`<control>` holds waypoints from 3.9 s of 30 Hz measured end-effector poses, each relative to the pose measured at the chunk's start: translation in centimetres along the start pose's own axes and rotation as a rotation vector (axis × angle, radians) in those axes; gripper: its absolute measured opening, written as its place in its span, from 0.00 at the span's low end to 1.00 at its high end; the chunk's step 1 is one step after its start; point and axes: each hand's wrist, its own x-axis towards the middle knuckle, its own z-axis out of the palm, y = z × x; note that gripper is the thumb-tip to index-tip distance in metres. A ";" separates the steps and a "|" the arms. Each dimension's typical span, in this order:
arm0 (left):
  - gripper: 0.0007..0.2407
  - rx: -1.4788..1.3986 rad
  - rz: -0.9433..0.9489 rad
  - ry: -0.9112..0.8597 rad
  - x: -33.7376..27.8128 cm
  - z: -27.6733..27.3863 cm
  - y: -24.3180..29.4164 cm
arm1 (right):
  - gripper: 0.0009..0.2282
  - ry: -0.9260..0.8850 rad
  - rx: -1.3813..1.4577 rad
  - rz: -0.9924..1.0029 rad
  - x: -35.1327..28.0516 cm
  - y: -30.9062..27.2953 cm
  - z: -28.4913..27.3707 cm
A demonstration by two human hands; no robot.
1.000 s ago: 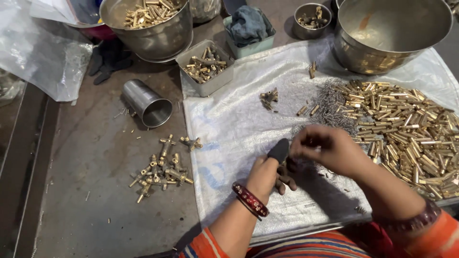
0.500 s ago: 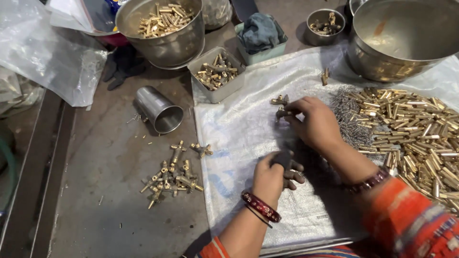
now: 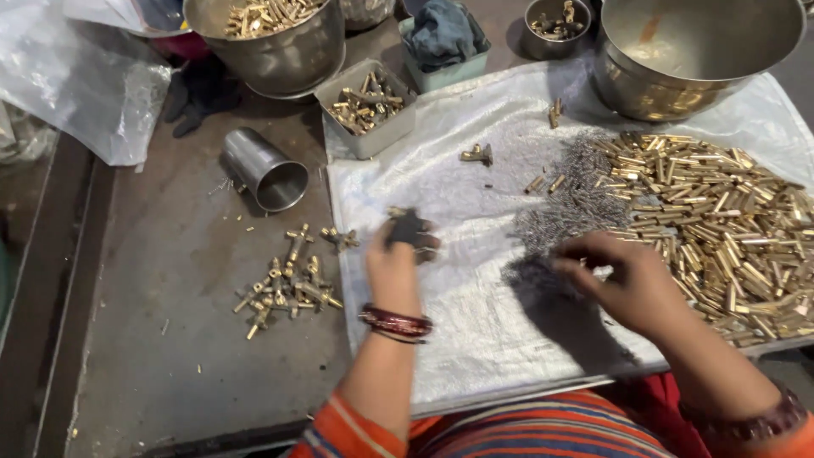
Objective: Assembling and finishing small brass metal components at a workbench.
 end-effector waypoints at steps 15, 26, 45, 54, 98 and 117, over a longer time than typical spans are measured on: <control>0.19 0.574 0.004 -0.104 -6.6 -2.2 6.5 | 0.15 -0.364 -0.536 -0.283 -5.8 -1.1 3.1; 0.14 0.781 -0.023 -0.693 -10.5 6.6 -2.3 | 0.08 0.158 0.363 -0.142 -4.6 0.2 -0.7; 0.17 0.305 -0.260 -0.521 -7.5 5.3 -1.4 | 0.11 0.300 -0.722 -0.033 0.7 9.1 -7.3; 0.18 0.167 -0.220 -0.471 -7.1 4.5 -3.0 | 0.11 0.101 -0.792 0.061 1.7 9.6 -7.2; 0.14 0.191 -0.531 -0.950 -7.9 3.1 -5.9 | 0.07 -0.150 0.561 0.093 -3.0 0.4 -0.1; 0.16 0.185 -0.597 -0.870 -8.4 4.6 -1.7 | 0.09 -0.210 0.477 -0.255 -3.1 0.0 0.0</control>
